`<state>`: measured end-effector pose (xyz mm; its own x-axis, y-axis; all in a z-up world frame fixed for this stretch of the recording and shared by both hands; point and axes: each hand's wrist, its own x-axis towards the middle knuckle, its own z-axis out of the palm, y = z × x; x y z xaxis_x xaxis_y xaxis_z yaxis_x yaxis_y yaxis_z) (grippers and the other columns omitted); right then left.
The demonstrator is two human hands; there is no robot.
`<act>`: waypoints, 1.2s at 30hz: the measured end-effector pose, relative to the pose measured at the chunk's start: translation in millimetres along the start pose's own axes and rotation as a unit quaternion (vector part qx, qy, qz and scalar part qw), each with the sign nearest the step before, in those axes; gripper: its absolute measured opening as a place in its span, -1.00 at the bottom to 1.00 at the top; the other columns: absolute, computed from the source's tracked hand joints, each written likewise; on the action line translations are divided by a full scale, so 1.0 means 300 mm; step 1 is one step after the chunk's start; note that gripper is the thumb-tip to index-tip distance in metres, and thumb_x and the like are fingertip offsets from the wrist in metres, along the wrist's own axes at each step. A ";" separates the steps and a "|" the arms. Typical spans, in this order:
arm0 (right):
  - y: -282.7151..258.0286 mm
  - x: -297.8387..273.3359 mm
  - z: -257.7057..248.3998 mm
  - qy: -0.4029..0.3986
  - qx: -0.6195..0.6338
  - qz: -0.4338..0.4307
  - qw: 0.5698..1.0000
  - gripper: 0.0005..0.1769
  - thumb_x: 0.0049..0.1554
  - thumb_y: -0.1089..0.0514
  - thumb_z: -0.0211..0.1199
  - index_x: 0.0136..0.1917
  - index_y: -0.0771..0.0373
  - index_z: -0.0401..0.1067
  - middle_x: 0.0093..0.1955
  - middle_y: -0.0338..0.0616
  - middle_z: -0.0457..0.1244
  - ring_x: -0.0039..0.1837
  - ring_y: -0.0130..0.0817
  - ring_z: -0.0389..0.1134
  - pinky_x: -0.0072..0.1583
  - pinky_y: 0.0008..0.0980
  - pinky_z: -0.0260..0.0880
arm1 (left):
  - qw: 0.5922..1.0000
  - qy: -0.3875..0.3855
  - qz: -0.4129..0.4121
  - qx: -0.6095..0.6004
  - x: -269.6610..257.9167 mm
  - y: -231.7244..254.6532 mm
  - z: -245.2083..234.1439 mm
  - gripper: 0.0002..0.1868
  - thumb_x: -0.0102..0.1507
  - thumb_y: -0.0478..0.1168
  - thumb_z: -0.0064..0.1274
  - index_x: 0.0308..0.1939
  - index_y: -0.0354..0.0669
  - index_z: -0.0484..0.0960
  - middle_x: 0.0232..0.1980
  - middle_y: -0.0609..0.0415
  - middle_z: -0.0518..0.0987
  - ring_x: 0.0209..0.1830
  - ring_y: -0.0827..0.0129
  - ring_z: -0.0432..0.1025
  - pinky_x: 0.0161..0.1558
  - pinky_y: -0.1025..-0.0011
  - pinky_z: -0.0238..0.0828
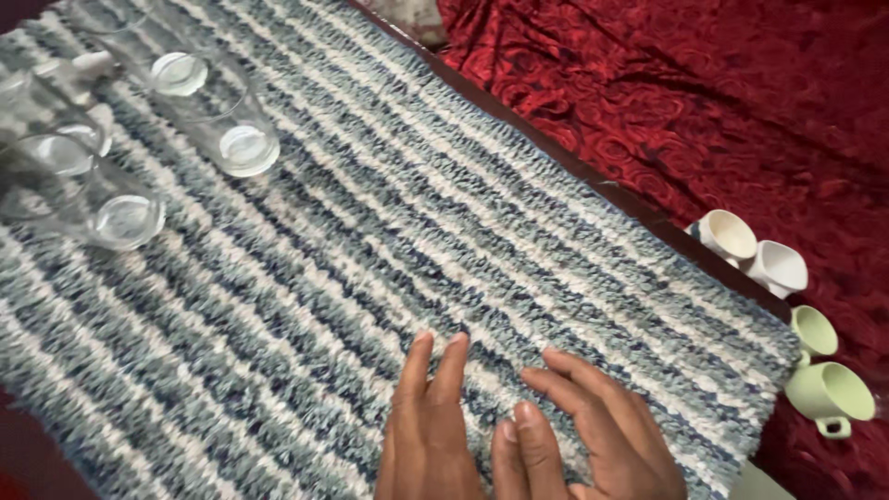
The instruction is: The person moves several white and green mugs and clear glasses from a striped mat onto a red floral bedspread. They handle the items one by one, placing them in a group on the bed. The person then picks up a small bottle and places it on a nearby shelf before folding the mat.
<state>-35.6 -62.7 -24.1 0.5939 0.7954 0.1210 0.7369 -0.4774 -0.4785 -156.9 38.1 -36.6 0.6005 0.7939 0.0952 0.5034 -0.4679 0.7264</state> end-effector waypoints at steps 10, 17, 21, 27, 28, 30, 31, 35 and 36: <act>-0.135 0.036 -0.067 0.069 0.030 0.037 0.996 -0.63 0.07 -0.09 0.34 0.07 0.11 0.62 0.27 -0.01 0.36 0.31 -0.10 0.40 0.24 -0.08 0.40 | 0.994 0.107 -0.016 0.010 -0.004 0.132 -0.068 -0.32 0.26 -0.14 0.00 0.44 -0.32 0.28 0.42 -0.39 0.33 0.40 -0.23 0.33 0.24 -0.01 0.32; -0.172 0.048 -0.092 0.068 0.055 -0.013 0.996 -0.48 0.11 -0.09 0.35 0.28 0.16 0.51 0.42 0.17 0.26 0.41 0.05 0.34 0.26 -0.03 0.38 | 0.988 0.156 0.011 -0.001 0.006 0.159 -0.138 -0.30 0.25 -0.19 -0.04 0.45 -0.37 0.23 0.43 -0.38 0.34 0.46 -0.23 0.30 0.33 -0.03 0.27; -0.209 0.078 -0.096 0.049 0.073 0.040 0.995 -0.48 0.00 -0.05 0.36 0.20 0.18 0.51 0.37 0.16 0.27 0.38 0.07 0.33 0.26 0.01 0.36 | 0.989 0.150 0.004 -0.015 0.010 0.143 -0.157 -0.29 0.23 -0.20 -0.02 0.46 -0.34 0.25 0.44 -0.39 0.34 0.45 -0.23 0.31 0.30 -0.03 0.28; -0.304 0.128 -0.041 0.047 0.059 0.025 0.997 -0.45 -0.02 -0.06 0.39 0.21 0.18 0.50 0.36 0.15 0.27 0.39 0.07 0.32 0.26 -0.01 0.34 | 0.993 0.116 -0.020 0.001 0.045 0.054 -0.232 -0.29 0.19 -0.23 0.00 0.43 -0.33 0.26 0.41 -0.43 0.31 0.38 -0.25 0.31 0.21 -0.04 0.29; -0.324 0.141 -0.028 0.048 0.058 0.010 0.997 -0.43 -0.04 -0.06 0.40 0.21 0.17 0.50 0.36 0.14 0.27 0.38 0.06 0.33 0.26 -0.02 0.34 | 0.991 0.131 -0.018 0.003 0.050 0.030 -0.245 -0.28 0.17 -0.22 0.01 0.42 -0.33 0.28 0.41 -0.41 0.32 0.39 -0.24 0.32 0.23 -0.03 0.30; -0.361 0.189 -0.002 0.062 0.054 -0.015 0.997 -0.40 -0.07 -0.05 0.42 0.22 0.16 0.49 0.37 0.14 0.27 0.36 0.05 0.34 0.27 -0.03 0.34 | 0.987 0.160 0.000 0.003 0.086 -0.030 -0.260 -0.27 0.14 -0.20 0.02 0.40 -0.32 0.30 0.40 -0.37 0.35 0.39 -0.22 0.34 0.27 -0.01 0.32; -0.377 0.208 0.014 0.057 0.056 -0.022 0.997 -0.38 -0.07 -0.05 0.42 0.24 0.16 0.47 0.37 0.14 0.28 0.36 0.06 0.34 0.27 -0.04 0.34 | 0.991 0.133 -0.001 0.016 0.094 -0.067 -0.267 -0.30 0.17 -0.20 0.03 0.41 -0.31 0.32 0.40 -0.38 0.34 0.39 -0.23 0.32 0.23 0.00 0.31; -0.480 0.290 0.101 0.024 0.066 -0.064 0.995 -0.31 -0.08 -0.03 0.45 0.30 0.16 0.42 0.36 0.14 0.29 0.38 0.09 0.32 0.30 -0.03 0.31 | 0.994 0.108 -0.024 0.019 0.098 -0.238 -0.307 -0.31 0.14 -0.16 0.13 0.37 -0.21 0.44 0.45 -0.36 0.33 0.38 -0.16 0.34 0.22 0.07 0.31; -0.507 0.323 0.120 0.021 0.066 -0.078 0.995 -0.29 -0.08 -0.04 0.46 0.31 0.16 0.41 0.36 0.14 0.29 0.39 0.09 0.32 0.31 -0.02 0.29 | 0.992 0.124 -0.025 0.003 0.116 -0.275 -0.309 -0.30 0.09 -0.14 0.16 0.34 -0.16 0.48 0.46 -0.33 0.34 0.38 -0.12 0.36 0.25 0.09 0.32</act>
<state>-101.9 100.4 29.1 0.4905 0.8387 0.2368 0.7741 -0.2945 -0.5604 -235.3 140.4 -30.2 0.4038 0.8870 0.2242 0.5332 -0.4273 0.7301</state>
